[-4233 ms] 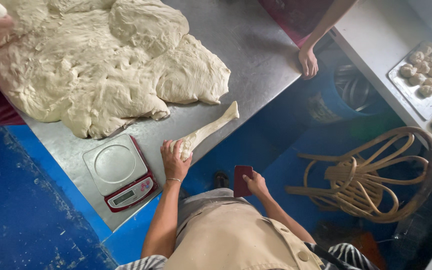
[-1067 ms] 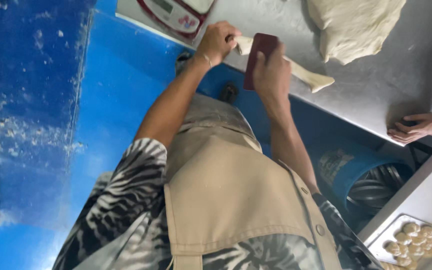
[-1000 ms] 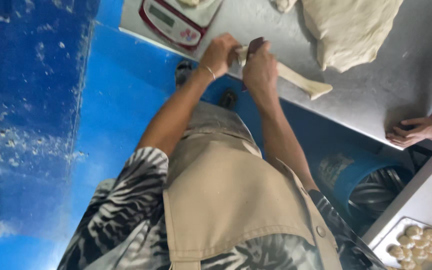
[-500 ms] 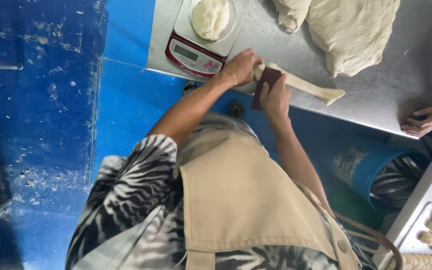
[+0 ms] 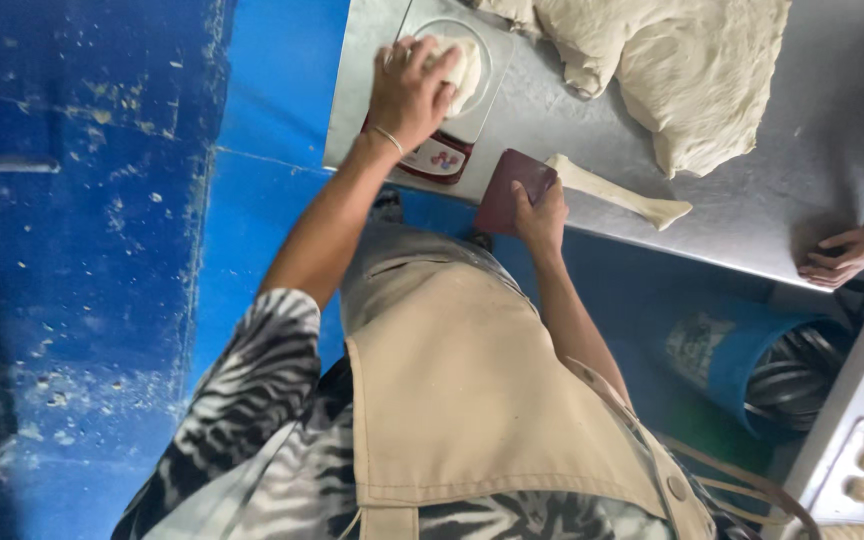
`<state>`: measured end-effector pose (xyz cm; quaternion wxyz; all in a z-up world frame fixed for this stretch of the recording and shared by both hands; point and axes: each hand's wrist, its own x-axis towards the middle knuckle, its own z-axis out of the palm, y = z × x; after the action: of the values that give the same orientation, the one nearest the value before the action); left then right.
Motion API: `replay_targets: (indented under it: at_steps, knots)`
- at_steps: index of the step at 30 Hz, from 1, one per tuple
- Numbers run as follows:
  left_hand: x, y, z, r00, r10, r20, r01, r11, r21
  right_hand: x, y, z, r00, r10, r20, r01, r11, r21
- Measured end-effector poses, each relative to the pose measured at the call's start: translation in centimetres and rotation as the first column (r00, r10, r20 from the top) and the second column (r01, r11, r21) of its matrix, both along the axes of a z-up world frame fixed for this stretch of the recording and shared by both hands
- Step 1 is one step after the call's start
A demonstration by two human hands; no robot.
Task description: The person divides portions of dough from a larger mass using a bench scraper, weighs each piece on a digital scale, and rolls them into small balls.
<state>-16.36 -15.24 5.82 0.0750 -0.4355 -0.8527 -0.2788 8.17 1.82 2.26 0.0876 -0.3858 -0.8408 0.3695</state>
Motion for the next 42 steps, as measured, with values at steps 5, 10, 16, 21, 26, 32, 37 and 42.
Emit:
replay_targets:
  at_steps: [5, 10, 16, 21, 26, 32, 37, 42]
  knots:
    - [1.0, -0.1, -1.6, 0.986, 0.118, -0.115, -0.077, 0.948, 0.310, 3.7, 0.3, 3.0, 0.998, -0.048, -0.048, 0.038, 0.980, -0.197]
    - [10.4, 9.4, -5.1, 0.800, -0.368, 0.474, 0.300, 0.929, 0.214, 10.8, 2.7, 5.8, 0.899, -0.351, -0.262, 0.183, 0.845, -0.502]
    - [16.6, 15.8, -10.7, 0.903, -0.308, 0.299, 0.322, 0.947, 0.002, 11.9, 10.2, 5.8, 0.832, -0.391, -0.394, 0.259, 0.901, -0.347]
    - [15.2, 14.3, -13.0, 0.871, -0.313, 0.379, 0.302, 0.949, 0.091, 9.4, 14.2, 3.0, 0.996, 0.012, 0.084, -0.052, 0.868, 0.495]
    - [13.6, 9.4, -13.0, 0.845, -0.204, 0.494, 0.035, 0.943, 0.331, 4.8, 13.5, 6.4, 0.981, 0.159, 0.108, -0.188, 0.908, 0.374]
    - [14.3, 7.7, -8.6, 0.851, -0.132, 0.508, -0.045, 0.946, 0.321, -0.6, 6.9, 8.0, 0.901, 0.429, 0.069, -0.431, 0.863, 0.262]
    - [10.6, 0.9, -2.4, 0.920, 0.149, 0.363, -0.311, 0.842, 0.440, -2.5, 3.4, 8.5, 0.885, 0.464, -0.043, -0.451, 0.875, 0.176]
    - [5.8, -2.6, -3.2, 0.876, 0.454, 0.163, -0.480, 0.791, 0.379, -6.0, 0.4, 9.5, 0.814, 0.581, -0.007, -0.574, 0.805, 0.149]
